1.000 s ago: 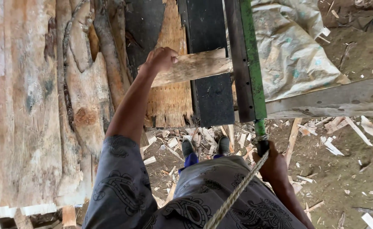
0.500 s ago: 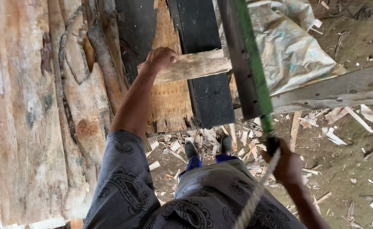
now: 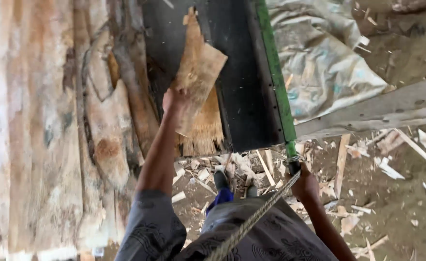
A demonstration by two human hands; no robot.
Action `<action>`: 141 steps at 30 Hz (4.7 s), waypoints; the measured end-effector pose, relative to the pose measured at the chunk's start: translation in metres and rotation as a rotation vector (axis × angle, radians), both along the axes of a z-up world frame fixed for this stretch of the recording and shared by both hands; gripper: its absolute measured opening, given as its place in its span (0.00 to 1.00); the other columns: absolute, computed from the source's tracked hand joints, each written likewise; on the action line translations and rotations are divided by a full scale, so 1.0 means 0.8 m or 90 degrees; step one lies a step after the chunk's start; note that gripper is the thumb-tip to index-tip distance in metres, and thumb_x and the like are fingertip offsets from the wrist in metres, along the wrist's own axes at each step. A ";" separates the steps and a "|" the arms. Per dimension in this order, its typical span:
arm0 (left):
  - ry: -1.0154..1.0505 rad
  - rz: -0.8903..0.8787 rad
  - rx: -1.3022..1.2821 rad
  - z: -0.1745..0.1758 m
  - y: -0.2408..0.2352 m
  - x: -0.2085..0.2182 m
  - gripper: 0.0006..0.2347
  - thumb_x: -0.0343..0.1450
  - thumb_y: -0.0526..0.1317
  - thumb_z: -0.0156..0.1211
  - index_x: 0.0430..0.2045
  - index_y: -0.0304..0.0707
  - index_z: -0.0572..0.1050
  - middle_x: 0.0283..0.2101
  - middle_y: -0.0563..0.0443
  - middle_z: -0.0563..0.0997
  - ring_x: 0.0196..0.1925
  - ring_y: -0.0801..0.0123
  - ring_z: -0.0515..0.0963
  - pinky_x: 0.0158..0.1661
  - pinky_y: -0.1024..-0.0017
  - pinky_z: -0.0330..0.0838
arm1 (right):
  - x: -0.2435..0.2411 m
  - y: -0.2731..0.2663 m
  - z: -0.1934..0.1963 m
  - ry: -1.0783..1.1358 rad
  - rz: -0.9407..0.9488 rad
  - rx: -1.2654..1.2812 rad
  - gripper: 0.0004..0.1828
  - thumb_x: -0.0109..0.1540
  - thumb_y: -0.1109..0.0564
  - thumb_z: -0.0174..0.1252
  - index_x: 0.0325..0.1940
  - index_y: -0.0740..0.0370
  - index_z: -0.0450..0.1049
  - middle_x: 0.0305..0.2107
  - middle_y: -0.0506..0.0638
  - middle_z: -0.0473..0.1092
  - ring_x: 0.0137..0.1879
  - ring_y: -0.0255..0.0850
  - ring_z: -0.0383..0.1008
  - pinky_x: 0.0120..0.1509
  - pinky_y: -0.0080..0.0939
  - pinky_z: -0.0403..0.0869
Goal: Cutting and trimming wood veneer sheets using a manual guillotine cutter.
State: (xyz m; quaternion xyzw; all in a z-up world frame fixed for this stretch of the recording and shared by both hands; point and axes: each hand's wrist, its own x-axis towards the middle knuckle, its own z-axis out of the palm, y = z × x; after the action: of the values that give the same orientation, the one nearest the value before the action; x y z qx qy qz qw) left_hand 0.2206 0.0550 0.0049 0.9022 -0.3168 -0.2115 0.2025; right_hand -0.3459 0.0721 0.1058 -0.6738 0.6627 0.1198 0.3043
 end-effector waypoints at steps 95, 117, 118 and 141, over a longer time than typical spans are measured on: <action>0.300 0.119 -0.234 0.017 -0.058 -0.231 0.21 0.66 0.35 0.64 0.56 0.43 0.74 0.44 0.45 0.85 0.35 0.63 0.81 0.36 0.60 0.81 | -0.007 -0.006 0.114 -0.151 0.009 0.032 0.35 0.60 0.66 0.55 0.72 0.61 0.55 0.38 0.66 0.77 0.29 0.52 0.82 0.30 0.50 0.83; 0.327 0.162 -0.234 -0.009 -0.097 -0.240 0.31 0.67 0.31 0.67 0.67 0.46 0.64 0.51 0.40 0.81 0.27 0.70 0.81 0.26 0.71 0.83 | -0.065 -0.012 -0.151 -0.232 0.133 -0.094 0.27 0.61 0.64 0.58 0.64 0.67 0.63 0.35 0.59 0.79 0.33 0.46 0.76 0.29 0.45 0.73; 0.322 0.163 -0.237 0.008 -0.094 -0.237 0.31 0.67 0.31 0.67 0.67 0.46 0.64 0.51 0.40 0.81 0.27 0.70 0.81 0.26 0.71 0.83 | -0.054 -0.013 -0.130 -0.237 0.135 -0.096 0.27 0.61 0.64 0.58 0.64 0.67 0.63 0.35 0.59 0.79 0.33 0.46 0.76 0.29 0.45 0.73; -0.015 -0.018 0.103 0.145 -0.069 -0.308 0.43 0.68 0.67 0.59 0.72 0.47 0.45 0.74 0.37 0.50 0.74 0.39 0.49 0.67 0.35 0.51 | 0.002 0.006 0.146 -0.281 -0.021 -0.003 0.24 0.61 0.58 0.60 0.61 0.62 0.69 0.31 0.56 0.78 0.22 0.44 0.77 0.24 0.45 0.76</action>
State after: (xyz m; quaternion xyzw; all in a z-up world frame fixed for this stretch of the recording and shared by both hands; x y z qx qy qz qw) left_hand -0.0259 -0.0005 0.1213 0.9134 -0.3137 -0.2287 0.1226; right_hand -0.3445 0.0772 0.2225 -0.6736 0.5911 -0.0373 0.4422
